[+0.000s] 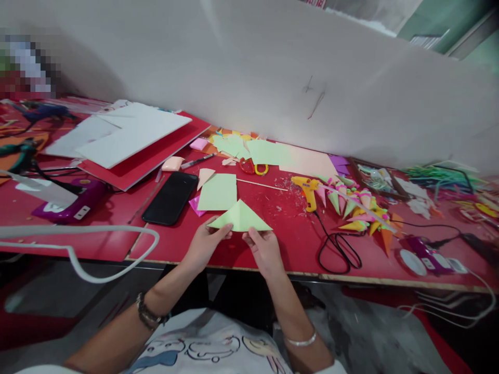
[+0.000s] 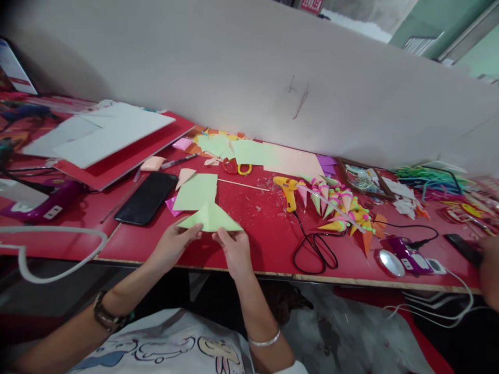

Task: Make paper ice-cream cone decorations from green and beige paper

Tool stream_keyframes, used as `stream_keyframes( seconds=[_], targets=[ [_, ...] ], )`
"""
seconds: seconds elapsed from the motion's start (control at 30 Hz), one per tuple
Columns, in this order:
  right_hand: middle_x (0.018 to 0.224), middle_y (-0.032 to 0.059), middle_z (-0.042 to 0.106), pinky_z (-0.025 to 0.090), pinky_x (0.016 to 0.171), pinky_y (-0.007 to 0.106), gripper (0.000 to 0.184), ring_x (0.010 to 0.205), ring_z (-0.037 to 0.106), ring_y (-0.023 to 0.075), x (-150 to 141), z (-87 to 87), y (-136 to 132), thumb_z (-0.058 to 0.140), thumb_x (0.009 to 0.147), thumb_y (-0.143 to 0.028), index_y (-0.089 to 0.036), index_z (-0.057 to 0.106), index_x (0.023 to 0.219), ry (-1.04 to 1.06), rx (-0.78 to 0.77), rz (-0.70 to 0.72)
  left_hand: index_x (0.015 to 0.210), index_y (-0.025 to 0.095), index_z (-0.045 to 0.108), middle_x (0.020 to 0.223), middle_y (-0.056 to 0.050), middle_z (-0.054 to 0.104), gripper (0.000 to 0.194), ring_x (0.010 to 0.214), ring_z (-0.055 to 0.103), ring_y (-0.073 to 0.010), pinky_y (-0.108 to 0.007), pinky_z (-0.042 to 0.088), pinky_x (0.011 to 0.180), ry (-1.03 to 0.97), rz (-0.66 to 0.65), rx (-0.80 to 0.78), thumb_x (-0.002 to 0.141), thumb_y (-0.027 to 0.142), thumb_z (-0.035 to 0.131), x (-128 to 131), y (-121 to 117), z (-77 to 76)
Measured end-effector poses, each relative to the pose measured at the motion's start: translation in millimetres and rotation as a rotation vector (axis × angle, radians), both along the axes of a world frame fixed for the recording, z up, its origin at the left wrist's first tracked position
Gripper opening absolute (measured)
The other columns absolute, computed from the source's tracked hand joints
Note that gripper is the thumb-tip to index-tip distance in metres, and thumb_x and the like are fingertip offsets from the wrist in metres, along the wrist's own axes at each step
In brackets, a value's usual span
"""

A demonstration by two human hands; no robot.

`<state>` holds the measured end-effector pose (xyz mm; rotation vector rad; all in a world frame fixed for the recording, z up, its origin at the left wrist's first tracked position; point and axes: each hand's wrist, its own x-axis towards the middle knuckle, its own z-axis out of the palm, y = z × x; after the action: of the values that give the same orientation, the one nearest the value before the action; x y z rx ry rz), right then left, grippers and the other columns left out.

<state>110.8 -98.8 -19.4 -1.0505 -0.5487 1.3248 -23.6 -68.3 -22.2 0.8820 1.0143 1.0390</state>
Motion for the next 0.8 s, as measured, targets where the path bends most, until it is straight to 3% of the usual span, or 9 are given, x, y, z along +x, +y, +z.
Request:
stream_keyframes(
  seconds=[0.1, 0.27, 0.5, 0.63, 0.8],
  targets=[
    [0.071, 0.0012, 0.064, 0.049, 0.062, 0.025, 0.021, 0.058, 0.057, 0.0101, -2.5, -0.7, -1.0, 0.067, 0.060, -0.027, -0.014, 0.064, 0.076, -0.039, -0.027, 0.060, 0.083, 0.013, 0.060, 0.074, 0.000, 0.063, 0.027, 0.064, 0.056, -0.0080, -0.019, 0.046, 0.063, 0.022, -0.020, 0.020, 0.063, 0.028, 0.067, 0.4, -0.9, 1.9],
    [0.059, -0.0002, 0.063, 0.046, 0.054, 0.022, 0.017, 0.049, 0.053, 0.0086, -4.9, -0.4, -0.6, 0.067, 0.060, -0.028, -0.014, 0.065, 0.069, -0.105, -0.036, -0.006, 0.078, 0.013, 0.062, 0.071, -0.001, 0.064, 0.026, 0.064, 0.058, -0.0101, -0.021, 0.047, 0.062, -0.087, -0.001, -0.097, 0.059, 0.030, 0.069, 5.1, -4.2, 6.5],
    [0.057, -0.0005, 0.062, 0.044, 0.051, 0.022, 0.016, 0.048, 0.053, 0.0091, -8.6, 2.4, -0.5, 0.064, 0.063, -0.029, -0.013, 0.064, 0.068, -0.216, -0.003, 0.012, 0.068, 0.013, 0.063, 0.058, -0.001, 0.064, 0.023, 0.054, 0.057, -0.0129, -0.021, 0.045, 0.054, 0.255, -0.036, 0.118, 0.063, 0.035, 0.064, -0.2, -1.7, 10.4],
    [0.061, -0.0005, 0.064, 0.044, 0.049, 0.022, 0.015, 0.047, 0.053, 0.0089, -3.8, 7.5, -0.8, 0.062, 0.065, -0.027, -0.015, 0.065, 0.072, -0.277, 0.027, 0.103, 0.063, 0.014, 0.062, 0.054, 0.000, 0.062, 0.018, 0.052, 0.056, -0.0131, -0.020, 0.043, 0.052, 0.345, -0.189, 0.227, 0.065, 0.032, 0.062, -7.1, 6.4, 15.8],
    [0.064, 0.0011, 0.065, 0.045, 0.051, 0.022, 0.017, 0.048, 0.054, 0.0094, 0.1, 11.3, -2.2, 0.061, 0.066, -0.027, -0.014, 0.065, 0.075, -0.337, 0.023, 0.161, 0.077, 0.013, 0.062, 0.068, -0.002, 0.063, 0.019, 0.061, 0.056, -0.0136, -0.023, 0.044, 0.059, 0.315, -0.349, 0.322, 0.070, 0.030, 0.057, -6.2, 11.0, 17.4]
  ],
)
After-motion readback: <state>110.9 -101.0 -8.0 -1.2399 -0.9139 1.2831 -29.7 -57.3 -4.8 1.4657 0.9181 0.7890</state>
